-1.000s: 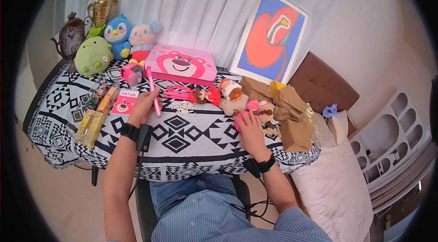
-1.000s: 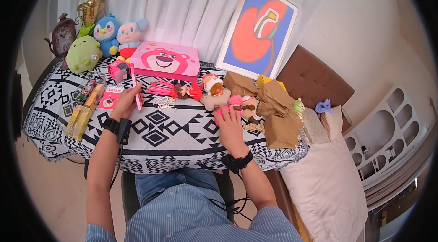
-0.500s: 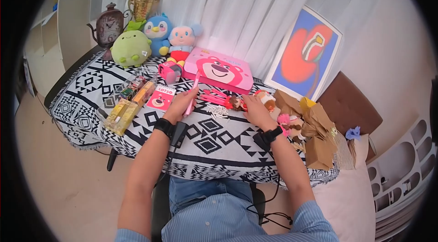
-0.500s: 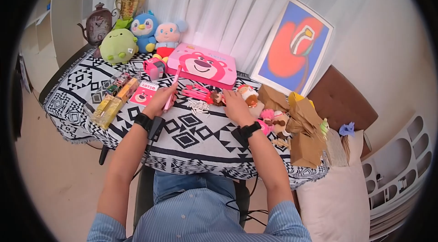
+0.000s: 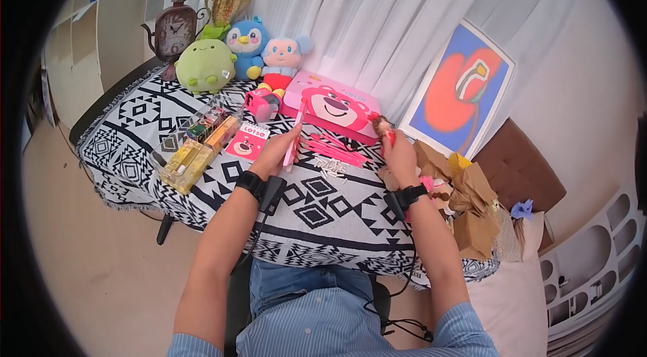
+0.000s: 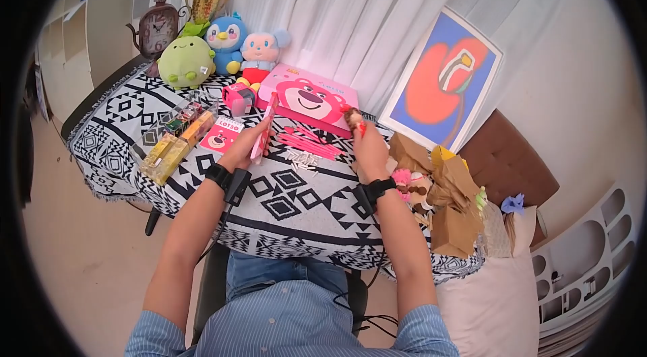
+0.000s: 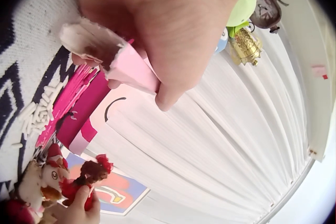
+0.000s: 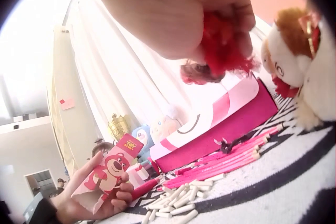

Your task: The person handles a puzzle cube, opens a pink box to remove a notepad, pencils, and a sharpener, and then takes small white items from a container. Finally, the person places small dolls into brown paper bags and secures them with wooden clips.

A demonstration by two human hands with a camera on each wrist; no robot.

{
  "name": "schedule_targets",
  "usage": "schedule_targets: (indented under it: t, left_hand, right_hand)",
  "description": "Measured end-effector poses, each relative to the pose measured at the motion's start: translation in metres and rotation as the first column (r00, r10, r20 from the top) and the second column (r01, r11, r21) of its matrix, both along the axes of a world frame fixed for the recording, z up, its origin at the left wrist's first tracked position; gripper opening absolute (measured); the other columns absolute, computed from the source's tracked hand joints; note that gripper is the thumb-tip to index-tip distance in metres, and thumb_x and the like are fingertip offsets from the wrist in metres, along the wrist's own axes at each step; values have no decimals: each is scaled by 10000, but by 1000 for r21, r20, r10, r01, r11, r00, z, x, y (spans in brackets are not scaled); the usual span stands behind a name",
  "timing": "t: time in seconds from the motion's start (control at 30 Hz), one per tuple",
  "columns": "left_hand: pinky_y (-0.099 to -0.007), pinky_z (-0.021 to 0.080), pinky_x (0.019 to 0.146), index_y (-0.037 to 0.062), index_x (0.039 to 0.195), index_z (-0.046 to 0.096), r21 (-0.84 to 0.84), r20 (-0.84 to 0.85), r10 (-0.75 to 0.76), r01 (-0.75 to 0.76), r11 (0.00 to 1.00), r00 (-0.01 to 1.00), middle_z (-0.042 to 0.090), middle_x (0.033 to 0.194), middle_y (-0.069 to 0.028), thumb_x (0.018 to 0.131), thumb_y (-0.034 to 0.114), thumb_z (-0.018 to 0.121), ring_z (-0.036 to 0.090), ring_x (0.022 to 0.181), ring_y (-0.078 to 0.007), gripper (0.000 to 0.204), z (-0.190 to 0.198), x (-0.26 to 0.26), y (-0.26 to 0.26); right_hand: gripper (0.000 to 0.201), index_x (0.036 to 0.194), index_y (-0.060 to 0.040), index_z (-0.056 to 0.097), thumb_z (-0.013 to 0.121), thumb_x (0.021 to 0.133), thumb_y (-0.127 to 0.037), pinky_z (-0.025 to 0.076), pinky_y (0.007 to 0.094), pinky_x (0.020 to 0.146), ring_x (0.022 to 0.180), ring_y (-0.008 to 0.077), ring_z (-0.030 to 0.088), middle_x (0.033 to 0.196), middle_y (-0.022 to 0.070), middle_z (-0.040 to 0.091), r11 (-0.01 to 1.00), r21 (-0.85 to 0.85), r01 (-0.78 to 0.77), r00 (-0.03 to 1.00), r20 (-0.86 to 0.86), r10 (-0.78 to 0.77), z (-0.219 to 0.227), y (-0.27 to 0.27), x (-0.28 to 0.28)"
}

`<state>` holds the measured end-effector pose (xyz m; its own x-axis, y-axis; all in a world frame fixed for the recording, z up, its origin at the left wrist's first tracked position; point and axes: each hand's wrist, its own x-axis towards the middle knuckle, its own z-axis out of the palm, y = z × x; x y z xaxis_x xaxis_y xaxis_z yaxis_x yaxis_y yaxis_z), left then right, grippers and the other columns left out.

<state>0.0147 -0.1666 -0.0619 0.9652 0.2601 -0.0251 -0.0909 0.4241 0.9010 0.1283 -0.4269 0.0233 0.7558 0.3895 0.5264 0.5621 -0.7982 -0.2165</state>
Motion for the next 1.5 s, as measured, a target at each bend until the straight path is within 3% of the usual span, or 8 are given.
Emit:
schedule_targets:
  t: [0.27, 0.53, 0.73, 0.8, 1.03, 1.13, 1.4, 1.5]
  left_hand:
    - [-240, 397, 471, 67, 860, 650, -68, 86, -73, 79, 995, 994, 517, 637, 18, 888, 492, 589, 496, 532, -86, 429, 5, -6, 3]
    - [-206, 460, 575, 73, 999, 600, -29, 99, -175, 179, 983, 980, 599, 761, 15, 885, 261, 662, 554, 646, -58, 229, -5, 0, 5]
    - [-215, 475, 609, 38, 1028, 565, 45, 151, -240, 236, 971, 959, 669, 894, -70, 833, 30, 662, 633, 766, -128, 218, -16, 6, 7]
    - [-216, 477, 595, 35, 1047, 554, 11, 128, -239, 239, 971, 963, 675, 921, -82, 830, 11, 655, 642, 779, -136, 240, -13, 4, 6]
    - [-209, 472, 562, 34, 1099, 591, -30, 131, -201, 207, 978, 971, 677, 941, -62, 812, -19, 663, 643, 771, -113, 300, -1, -8, 1]
    - [-225, 470, 573, 31, 1028, 594, -35, 141, -171, 177, 984, 975, 669, 923, -72, 820, -8, 651, 638, 758, -125, 219, -3, -6, 2]
    - [-207, 464, 550, 30, 1053, 575, -100, 104, -166, 176, 979, 981, 657, 884, -49, 863, 47, 630, 619, 708, -99, 198, -6, -2, 7]
    - [-205, 464, 536, 38, 1013, 587, -91, 85, -140, 147, 985, 987, 641, 840, -33, 853, 51, 649, 604, 668, -98, 172, -4, -5, 5]
  right_hand:
    - [270, 1064, 23, 549, 521, 916, -201, 475, 475, 753, 897, 414, 601, 943, 250, 625, 959, 162, 232, 954, 154, -257, 9, -54, 25]
    - [305, 1005, 23, 610, 592, 828, -224, 489, 488, 815, 945, 409, 601, 1086, 270, 597, 932, -225, 283, 943, -115, -314, -6, -96, 19]
    - [374, 1031, 26, 602, 667, 784, -247, 455, 476, 865, 989, 396, 562, 1054, 243, 590, 934, -109, 340, 923, 229, -310, -18, -70, -1]
    - [365, 1054, 15, 597, 673, 784, -219, 452, 490, 854, 947, 405, 563, 1041, 223, 589, 999, 27, -47, 976, 212, 40, -33, -53, 4]
    - [385, 1126, -13, 585, 658, 779, -164, 439, 454, 898, 979, 403, 550, 1049, 246, 581, 989, -92, -115, 970, -224, 92, -72, 12, -2]
    - [399, 1130, -22, 590, 663, 762, -159, 424, 438, 914, 951, 403, 557, 1069, 263, 572, 979, -202, -37, 987, -159, 4, -86, 19, 3]
    - [291, 946, -43, 621, 730, 698, -151, 409, 378, 853, 862, 262, 589, 839, 98, 632, 936, 310, -166, 840, -452, 299, -98, -4, 16]
    - [297, 927, -40, 630, 750, 679, -149, 405, 361, 846, 829, 234, 582, 818, 77, 625, 863, 437, -254, 855, -316, 412, -111, -8, 18]
